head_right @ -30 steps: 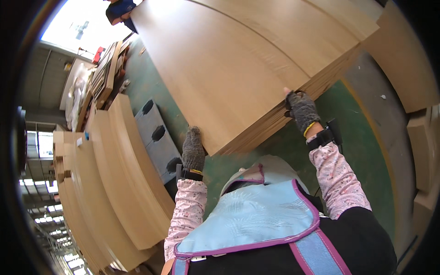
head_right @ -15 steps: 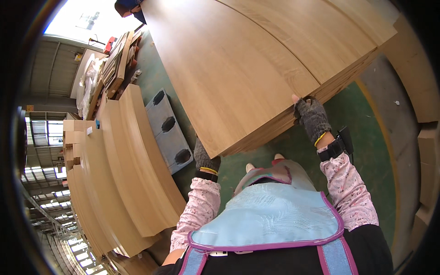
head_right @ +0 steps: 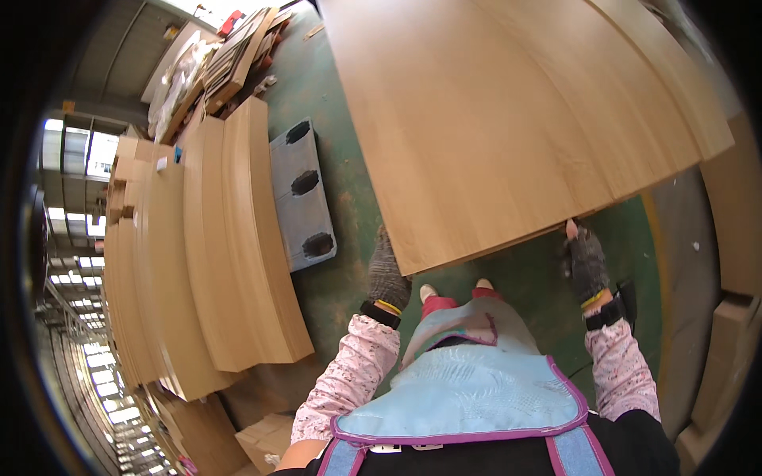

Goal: Marking defects and moving large wooden boards or panels in a furniture manufacturing facility.

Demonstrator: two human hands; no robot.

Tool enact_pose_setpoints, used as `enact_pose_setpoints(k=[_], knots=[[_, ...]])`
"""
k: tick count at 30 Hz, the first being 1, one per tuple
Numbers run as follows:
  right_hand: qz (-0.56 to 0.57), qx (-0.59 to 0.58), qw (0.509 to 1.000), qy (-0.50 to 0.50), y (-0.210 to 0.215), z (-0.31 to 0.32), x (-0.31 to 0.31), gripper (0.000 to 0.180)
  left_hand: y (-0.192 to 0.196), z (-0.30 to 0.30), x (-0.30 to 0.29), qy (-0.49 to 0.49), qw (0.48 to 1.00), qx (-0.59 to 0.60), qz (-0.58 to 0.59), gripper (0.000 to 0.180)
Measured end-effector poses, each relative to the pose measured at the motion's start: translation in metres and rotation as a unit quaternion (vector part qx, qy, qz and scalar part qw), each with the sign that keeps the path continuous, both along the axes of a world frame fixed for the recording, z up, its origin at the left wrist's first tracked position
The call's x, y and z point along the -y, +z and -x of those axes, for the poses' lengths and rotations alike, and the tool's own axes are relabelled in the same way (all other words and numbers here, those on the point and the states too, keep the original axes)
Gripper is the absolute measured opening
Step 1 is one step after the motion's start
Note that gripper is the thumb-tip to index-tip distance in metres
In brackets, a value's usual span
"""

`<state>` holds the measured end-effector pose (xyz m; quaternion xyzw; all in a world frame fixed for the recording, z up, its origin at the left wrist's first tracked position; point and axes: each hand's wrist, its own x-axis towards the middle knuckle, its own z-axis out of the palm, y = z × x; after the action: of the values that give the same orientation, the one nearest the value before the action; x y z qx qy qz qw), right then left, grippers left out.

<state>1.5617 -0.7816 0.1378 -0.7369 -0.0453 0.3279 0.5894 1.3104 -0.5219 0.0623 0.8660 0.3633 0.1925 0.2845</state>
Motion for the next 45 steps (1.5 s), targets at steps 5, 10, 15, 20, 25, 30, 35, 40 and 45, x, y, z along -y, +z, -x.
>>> enact_pose_setpoints(k=[5, 10, 15, 20, 25, 30, 35, 40, 45], knots=[[0.095, 0.403, 0.874, 0.256, -0.053, 0.044, 0.026, 0.028, 0.051, 0.006, 0.018, 0.054, 0.919, 0.124, 0.370, 0.044], [0.219, 0.331, 0.793, 0.462, -0.161, 0.117, 0.003, 0.017, 0.030, 0.079, 0.035, -0.045, 0.855, 0.182, 0.484, 0.052], [0.145, 0.317, 0.788, 0.507, -0.106, 0.210, -0.109, 0.035, 0.040, 0.244, 0.000, 0.173, 0.726, 0.205, 0.633, 0.053], [0.238, 0.116, 0.808, 0.526, -0.068, 0.338, -0.199, 0.034, 0.028, 0.433, -0.021, 0.349, 0.699, 0.263, 0.566, 0.052], [0.200, 0.300, 0.746, 0.559, -0.072, 0.419, -0.249, 0.030, 0.022, 0.515, -0.047, 0.437, 0.679, 0.235, 0.542, 0.044], [0.286, 0.375, 0.712, 0.520, -0.105, 0.375, -0.313, 0.033, -0.009, 0.603, -0.080, 0.522, 0.636, 0.253, 0.510, 0.038], [0.257, 0.510, 0.641, 0.512, -0.221, 0.274, -0.319, 0.010, -0.032, 0.696, -0.085, 0.503, 0.719, 0.145, 0.457, 0.037], [0.187, 0.095, 0.896, 0.391, -0.166, 0.470, -0.405, 0.025, 0.002, 0.737, -0.084, 0.545, 0.710, -0.153, 0.419, 0.048], [0.172, 0.047, 0.826, 0.535, -0.164, 0.577, -0.435, 0.025, -0.086, 0.822, -0.030, 0.393, 0.872, -0.263, 0.131, 0.046]])
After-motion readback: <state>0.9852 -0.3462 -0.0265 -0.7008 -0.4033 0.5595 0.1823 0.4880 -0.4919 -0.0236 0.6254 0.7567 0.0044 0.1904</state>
